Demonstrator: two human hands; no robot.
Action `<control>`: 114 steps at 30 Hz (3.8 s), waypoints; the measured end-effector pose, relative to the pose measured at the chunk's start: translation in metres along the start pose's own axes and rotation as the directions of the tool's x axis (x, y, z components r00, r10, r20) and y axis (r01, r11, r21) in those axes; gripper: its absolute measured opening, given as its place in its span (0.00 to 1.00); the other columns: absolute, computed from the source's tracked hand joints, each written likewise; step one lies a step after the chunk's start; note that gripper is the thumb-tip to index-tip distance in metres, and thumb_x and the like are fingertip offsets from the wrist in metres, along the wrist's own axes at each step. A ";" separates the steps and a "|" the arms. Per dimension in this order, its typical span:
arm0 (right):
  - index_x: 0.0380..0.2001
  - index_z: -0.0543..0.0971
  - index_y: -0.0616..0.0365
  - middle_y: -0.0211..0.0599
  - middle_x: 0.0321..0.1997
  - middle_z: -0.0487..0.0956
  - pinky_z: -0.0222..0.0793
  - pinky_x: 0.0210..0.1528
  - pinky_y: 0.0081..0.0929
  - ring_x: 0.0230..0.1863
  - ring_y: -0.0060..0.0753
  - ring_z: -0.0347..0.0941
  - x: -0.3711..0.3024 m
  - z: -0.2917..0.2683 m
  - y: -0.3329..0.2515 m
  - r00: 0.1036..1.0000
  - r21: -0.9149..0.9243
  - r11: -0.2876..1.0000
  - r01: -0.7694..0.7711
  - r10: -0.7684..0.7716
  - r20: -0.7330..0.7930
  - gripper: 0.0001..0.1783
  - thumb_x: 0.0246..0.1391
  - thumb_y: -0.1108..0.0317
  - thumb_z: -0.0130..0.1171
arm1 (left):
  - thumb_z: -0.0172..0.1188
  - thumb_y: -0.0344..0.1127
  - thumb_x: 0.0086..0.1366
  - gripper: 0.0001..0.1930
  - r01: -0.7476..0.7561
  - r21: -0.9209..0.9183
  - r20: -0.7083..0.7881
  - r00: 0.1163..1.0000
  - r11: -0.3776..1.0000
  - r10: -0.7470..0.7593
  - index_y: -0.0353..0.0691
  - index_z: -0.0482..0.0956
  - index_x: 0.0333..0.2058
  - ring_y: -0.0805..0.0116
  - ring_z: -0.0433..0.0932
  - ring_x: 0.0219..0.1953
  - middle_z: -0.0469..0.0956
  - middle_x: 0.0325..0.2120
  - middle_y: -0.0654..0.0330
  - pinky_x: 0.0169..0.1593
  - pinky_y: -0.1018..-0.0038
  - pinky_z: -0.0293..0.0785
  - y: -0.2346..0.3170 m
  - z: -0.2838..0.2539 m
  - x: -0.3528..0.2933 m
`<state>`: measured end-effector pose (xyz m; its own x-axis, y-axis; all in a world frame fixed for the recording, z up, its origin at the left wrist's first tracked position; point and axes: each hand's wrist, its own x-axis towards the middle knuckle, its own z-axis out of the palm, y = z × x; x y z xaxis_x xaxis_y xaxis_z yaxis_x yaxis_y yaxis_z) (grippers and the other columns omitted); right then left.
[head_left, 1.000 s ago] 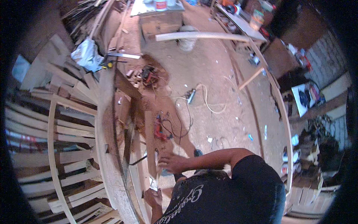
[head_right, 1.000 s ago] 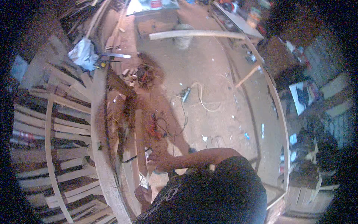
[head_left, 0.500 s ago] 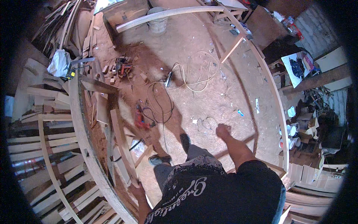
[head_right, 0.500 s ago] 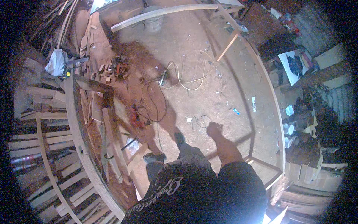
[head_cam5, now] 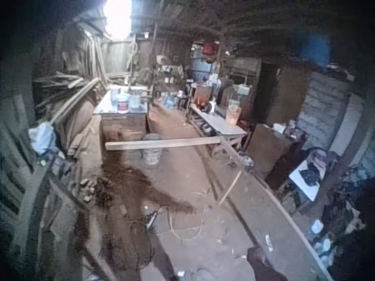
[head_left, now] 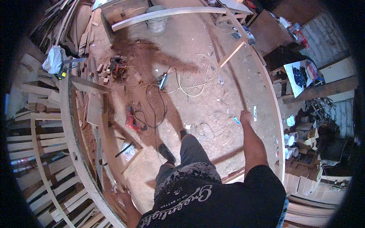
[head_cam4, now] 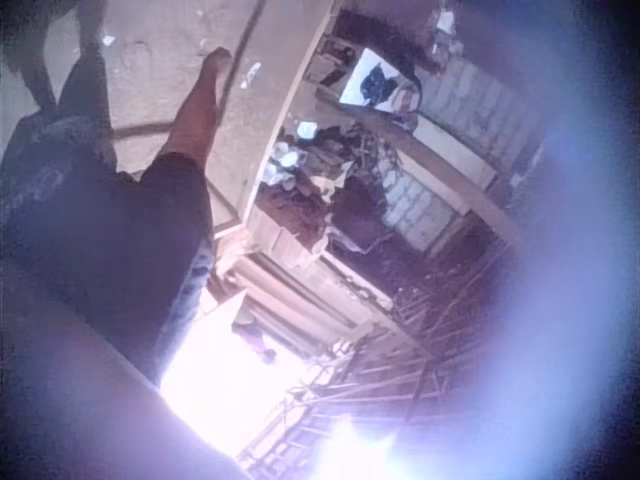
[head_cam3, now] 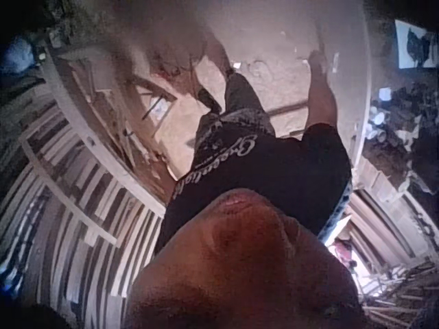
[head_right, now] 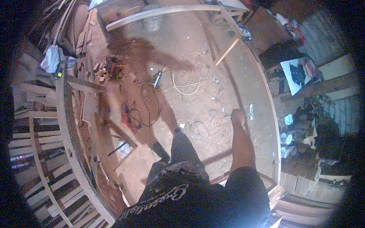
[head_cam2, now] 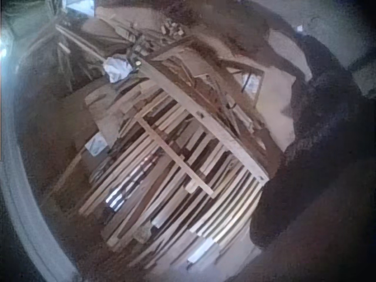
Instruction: The person assembles a wooden frame by applying glue to small wooden pieces and attaching them to a larger frame. They use a brush to apply glue and a hammer to secure the pieces in place.
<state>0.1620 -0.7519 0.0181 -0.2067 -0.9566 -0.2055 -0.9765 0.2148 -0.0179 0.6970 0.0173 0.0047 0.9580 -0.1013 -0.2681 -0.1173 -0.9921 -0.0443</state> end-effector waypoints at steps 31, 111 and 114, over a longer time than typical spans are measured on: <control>0.59 0.73 0.65 0.59 0.52 0.80 0.77 0.54 0.53 0.50 0.62 0.80 0.550 -0.112 -0.073 0.983 -0.720 0.678 0.147 -0.179 0.033 0.44 0.53 0.39 0.69 | 0.70 0.48 0.60 0.43 0.144 0.006 0.129 0.981 0.990 -0.143 0.39 0.64 0.70 0.39 0.70 0.62 0.74 0.60 0.40 0.69 0.51 0.62 0.029 -0.050 0.017; 0.57 0.79 0.58 0.50 0.60 0.79 0.76 0.61 0.42 0.60 0.48 0.78 -0.586 0.225 -0.524 -0.752 0.807 0.357 0.470 -0.317 0.578 0.24 0.65 0.53 0.59 | 0.75 0.47 0.48 0.34 0.090 -0.660 0.228 0.970 0.746 0.085 0.50 0.81 0.56 0.65 0.72 0.49 0.75 0.47 0.67 0.53 0.61 0.73 0.011 -0.059 0.027; 0.56 0.80 0.61 0.45 0.60 0.80 0.76 0.61 0.35 0.59 0.38 0.78 -0.586 0.223 -0.525 -0.798 0.878 0.233 0.419 -0.367 0.478 0.21 0.65 0.60 0.59 | 0.75 0.47 0.47 0.34 0.079 -0.661 0.205 0.975 0.746 0.079 0.50 0.81 0.56 0.64 0.72 0.49 0.75 0.47 0.67 0.52 0.61 0.73 0.011 -0.061 0.030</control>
<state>0.8089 -0.2605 -0.0708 0.5525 0.7787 -0.2975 -0.2605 -0.1777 -0.9490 0.7407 -0.0010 0.0548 0.8715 -0.1624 -0.4628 0.1607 -0.7969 0.5823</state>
